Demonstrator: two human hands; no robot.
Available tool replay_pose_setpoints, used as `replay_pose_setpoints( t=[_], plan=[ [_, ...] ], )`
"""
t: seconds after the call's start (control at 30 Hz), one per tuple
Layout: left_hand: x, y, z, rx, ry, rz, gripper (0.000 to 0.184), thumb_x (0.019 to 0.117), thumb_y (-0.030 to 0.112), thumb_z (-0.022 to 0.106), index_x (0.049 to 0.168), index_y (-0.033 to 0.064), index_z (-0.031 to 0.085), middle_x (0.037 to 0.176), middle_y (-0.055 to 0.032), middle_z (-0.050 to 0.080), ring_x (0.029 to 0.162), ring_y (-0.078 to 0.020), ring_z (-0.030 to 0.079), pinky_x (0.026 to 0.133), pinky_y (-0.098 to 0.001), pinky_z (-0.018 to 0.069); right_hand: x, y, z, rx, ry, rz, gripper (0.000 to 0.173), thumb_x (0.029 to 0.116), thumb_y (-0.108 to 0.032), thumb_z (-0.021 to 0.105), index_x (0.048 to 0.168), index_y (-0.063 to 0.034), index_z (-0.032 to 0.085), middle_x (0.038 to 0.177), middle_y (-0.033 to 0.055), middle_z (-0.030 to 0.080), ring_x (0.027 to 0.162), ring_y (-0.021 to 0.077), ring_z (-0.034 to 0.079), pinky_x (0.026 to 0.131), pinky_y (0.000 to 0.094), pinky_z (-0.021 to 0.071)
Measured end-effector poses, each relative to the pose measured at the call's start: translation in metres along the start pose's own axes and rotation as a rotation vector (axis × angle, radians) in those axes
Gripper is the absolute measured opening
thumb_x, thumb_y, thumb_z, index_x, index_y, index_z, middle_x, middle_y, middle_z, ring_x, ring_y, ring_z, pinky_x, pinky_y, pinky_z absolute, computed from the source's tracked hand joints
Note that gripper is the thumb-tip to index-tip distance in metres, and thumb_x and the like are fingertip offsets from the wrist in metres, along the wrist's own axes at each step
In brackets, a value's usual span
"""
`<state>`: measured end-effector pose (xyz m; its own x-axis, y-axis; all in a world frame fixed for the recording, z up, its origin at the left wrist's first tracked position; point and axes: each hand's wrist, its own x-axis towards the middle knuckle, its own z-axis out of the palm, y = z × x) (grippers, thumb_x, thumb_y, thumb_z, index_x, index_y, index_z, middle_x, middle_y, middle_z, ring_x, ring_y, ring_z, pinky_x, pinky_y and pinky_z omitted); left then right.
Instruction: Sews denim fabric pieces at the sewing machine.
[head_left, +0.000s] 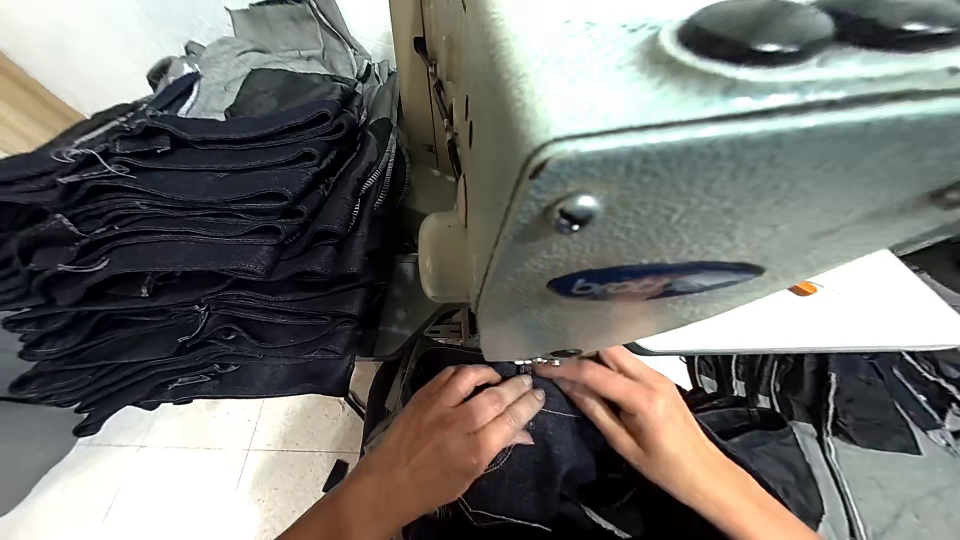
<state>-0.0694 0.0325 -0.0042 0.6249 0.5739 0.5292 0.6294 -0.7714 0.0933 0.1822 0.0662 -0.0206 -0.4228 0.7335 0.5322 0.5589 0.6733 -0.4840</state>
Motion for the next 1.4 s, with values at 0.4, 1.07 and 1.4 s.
replay_pose_setpoints(
  t=[0.4, 1.07, 1.4],
  plan=[
    [0.01, 0.023, 0.004, 0.123, 0.042, -0.185, 0.032, 0.1056, 0.038, 0.054, 0.123, 0.021, 0.074, 0.123, 0.0052, 0.074, 0.103, -0.0133, 0.067, 0.087, -0.0239, 0.0508, 0.009, 0.033, -0.008, 0.068, 0.031, 0.042, 0.038, 0.1036, -0.047, 0.052, 0.087, -0.0186, 0.07, 0.079, -0.0088, 0.067, 0.081, 0.0007, 0.061, 0.079, 0.0256, 0.0466],
    [0.004, -0.015, -0.028, 0.045, 0.119, -0.319, 0.023, 0.1006, 0.031, 0.06, 0.096, 0.0171, 0.079, 0.099, 0.004, 0.076, 0.102, -0.0138, 0.07, 0.089, -0.0309, 0.0562, 0.008, 0.03, -0.021, 0.008, 0.013, 0.021, 0.042, 0.1024, -0.049, 0.053, 0.087, -0.0163, 0.074, 0.08, -0.0056, 0.07, 0.08, 0.0034, 0.063, 0.076, 0.0272, 0.0489],
    [0.007, -0.023, -0.019, 0.008, 0.01, -0.443, 0.03, 0.0957, 0.036, 0.064, 0.103, 0.0105, 0.078, 0.103, -0.0029, 0.076, 0.103, -0.0206, 0.072, 0.09, -0.0384, 0.0588, 0.01, 0.024, -0.013, -0.098, 0.013, -0.002, 0.04, 0.1025, -0.045, 0.05, 0.084, -0.0188, 0.073, 0.077, -0.0085, 0.065, 0.079, 0.0049, 0.063, 0.074, 0.0278, 0.0496]
  ],
)
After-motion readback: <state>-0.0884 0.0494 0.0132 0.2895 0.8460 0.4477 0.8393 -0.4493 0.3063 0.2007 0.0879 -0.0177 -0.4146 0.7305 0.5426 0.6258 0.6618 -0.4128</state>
